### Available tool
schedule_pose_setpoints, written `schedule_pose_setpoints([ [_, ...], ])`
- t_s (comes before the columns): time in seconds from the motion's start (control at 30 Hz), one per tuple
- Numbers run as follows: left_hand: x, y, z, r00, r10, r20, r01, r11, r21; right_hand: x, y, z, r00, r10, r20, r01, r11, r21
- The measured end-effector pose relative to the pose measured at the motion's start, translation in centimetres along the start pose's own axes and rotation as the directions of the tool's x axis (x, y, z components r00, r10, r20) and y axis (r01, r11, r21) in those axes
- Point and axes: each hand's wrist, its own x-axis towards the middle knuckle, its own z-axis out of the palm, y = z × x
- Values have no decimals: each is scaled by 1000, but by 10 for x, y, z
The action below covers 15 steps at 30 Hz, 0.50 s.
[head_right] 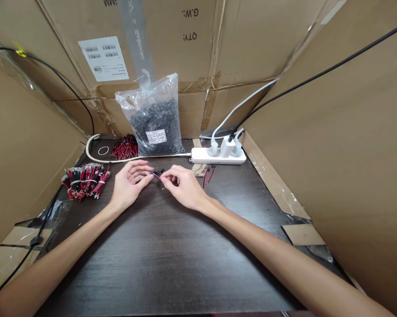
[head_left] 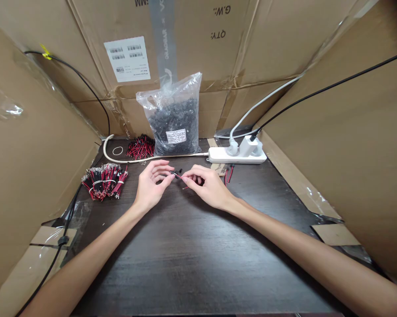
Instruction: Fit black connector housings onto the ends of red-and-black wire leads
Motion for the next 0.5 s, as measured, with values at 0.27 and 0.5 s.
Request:
schedule_pose_setpoints([
  [0.27,1,1,0,1000,-4,-4,4,1000,11,0,-1,-1,1000,-6,2,6,1000,-3],
  [0.5,1,0,0,1000,-6,0,6,1000,13,0,-1,0,1000,-9,0,9,1000,-5],
])
